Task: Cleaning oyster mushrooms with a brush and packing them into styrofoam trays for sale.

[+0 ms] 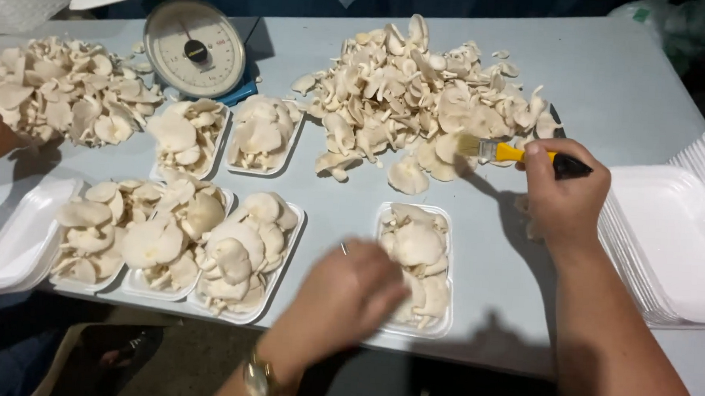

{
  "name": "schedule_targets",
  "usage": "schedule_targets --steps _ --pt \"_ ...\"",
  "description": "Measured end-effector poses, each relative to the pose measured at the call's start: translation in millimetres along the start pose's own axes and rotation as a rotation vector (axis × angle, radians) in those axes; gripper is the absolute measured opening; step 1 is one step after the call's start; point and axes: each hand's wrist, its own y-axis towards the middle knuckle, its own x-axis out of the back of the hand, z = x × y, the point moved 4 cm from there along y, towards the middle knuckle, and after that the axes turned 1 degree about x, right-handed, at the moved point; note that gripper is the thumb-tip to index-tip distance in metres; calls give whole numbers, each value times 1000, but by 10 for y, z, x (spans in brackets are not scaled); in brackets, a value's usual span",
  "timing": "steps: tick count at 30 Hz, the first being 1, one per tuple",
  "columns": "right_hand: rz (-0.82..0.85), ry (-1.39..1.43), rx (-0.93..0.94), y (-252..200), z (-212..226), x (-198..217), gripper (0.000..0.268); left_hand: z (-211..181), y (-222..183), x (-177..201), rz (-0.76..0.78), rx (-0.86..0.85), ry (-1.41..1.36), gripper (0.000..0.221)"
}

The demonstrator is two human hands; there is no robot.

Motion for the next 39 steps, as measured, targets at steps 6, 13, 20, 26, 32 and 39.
schedule_targets --steps 6,13,20,26,32,39 --pt "0 -37 220 10 -65 -5 11 230 564 456 -498 86 123 25" --pt "-13 -2 340 62 -182 -24 9 792 1489 199 -640 155 -55 18" --pt "-42 -3 513 83 -197 -49 9 2028 2178 -785 -198 317 156 22" --pt "-3 -16 489 31 -82 -72 13 2222 2335 -1138 -61 248 392 18" --pt "5 -38 501 74 -109 -81 14 1849 2311 -962 -212 106 623 10" --pt "22 -96 507 47 -88 -76 16 1864 2161 -817 -242 39 531 10"
